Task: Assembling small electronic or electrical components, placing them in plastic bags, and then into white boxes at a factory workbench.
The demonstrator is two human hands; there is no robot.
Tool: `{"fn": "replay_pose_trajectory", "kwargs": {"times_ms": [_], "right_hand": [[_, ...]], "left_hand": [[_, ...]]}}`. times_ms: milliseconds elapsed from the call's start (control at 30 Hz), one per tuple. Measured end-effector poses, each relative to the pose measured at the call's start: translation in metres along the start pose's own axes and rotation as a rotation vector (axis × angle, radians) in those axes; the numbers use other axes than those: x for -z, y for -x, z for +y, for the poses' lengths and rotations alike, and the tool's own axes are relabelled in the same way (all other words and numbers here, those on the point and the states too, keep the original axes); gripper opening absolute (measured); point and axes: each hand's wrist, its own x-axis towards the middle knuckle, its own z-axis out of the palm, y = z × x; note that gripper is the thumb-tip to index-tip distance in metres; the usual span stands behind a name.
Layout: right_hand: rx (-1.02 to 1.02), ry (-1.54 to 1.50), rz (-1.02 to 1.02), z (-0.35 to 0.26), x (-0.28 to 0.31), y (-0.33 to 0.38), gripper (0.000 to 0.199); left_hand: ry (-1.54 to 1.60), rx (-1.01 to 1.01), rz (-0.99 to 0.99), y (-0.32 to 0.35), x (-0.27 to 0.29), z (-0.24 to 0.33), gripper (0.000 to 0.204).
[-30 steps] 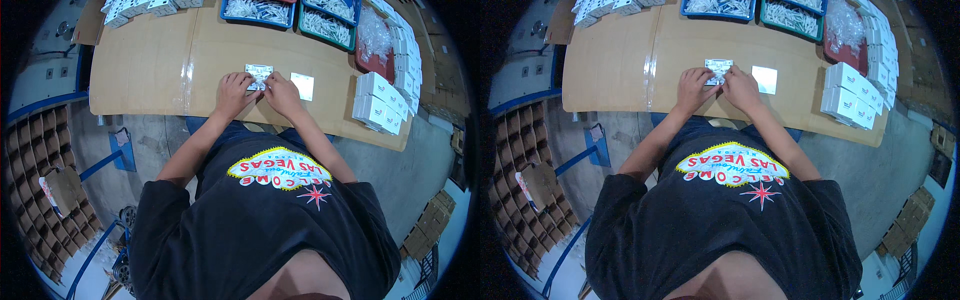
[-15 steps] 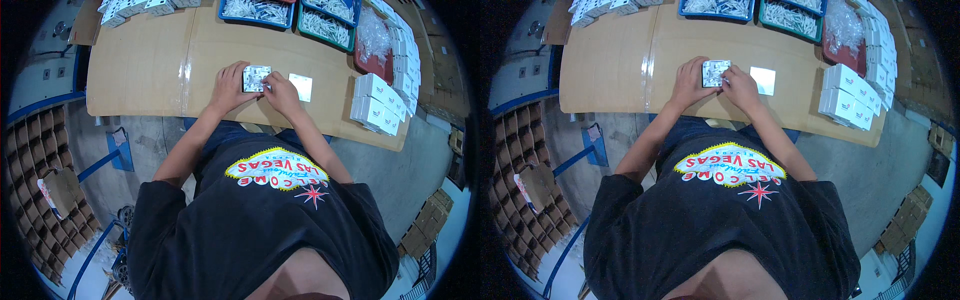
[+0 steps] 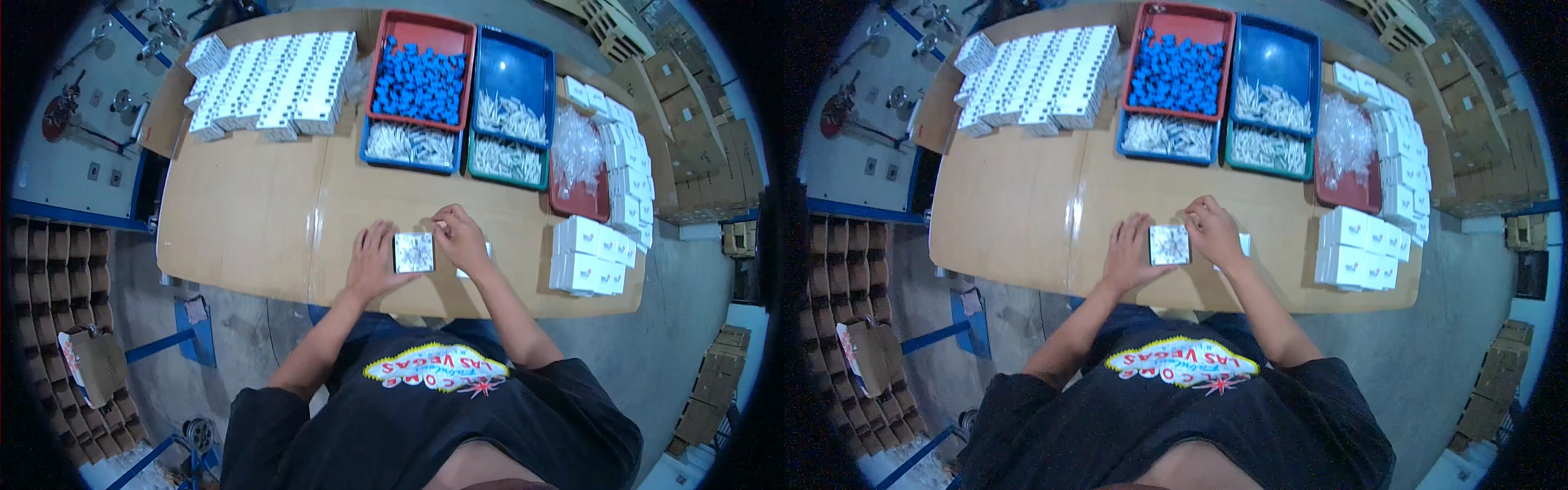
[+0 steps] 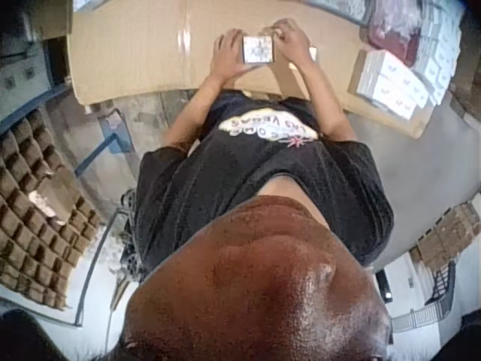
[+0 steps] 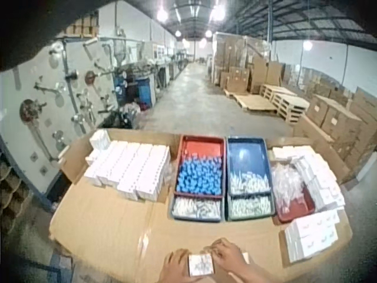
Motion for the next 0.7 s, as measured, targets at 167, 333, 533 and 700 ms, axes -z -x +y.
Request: {"fn": "replay_pose_trajectory", "kwargs": {"times_ms": [167,333,533,700], "right_hand": [[0.104,0.019,0.093,0.014,0.019,-0.107,0.012],[0.215,0.115,0.192,0.028,0.019,-0.229,0.02],[0.268,0.322,0.253,0.03,0.002,-0.359,0.021],[0.147,0.573,0.157,0.041,-0.011,-0.413,0.025]], "left_hand": [[-0.042,0.002,-0.062,0.0,0.005,0.0,0.104],[-0.051,0.017,-0.075,-0.001,0.005,0.001,0.102],[-0.002,0.012,-0.05,-0.005,0.009,0.0,0.1],[-0.009,0.015,-0.078,-0.007,0.014,0.001,0.096]]}}
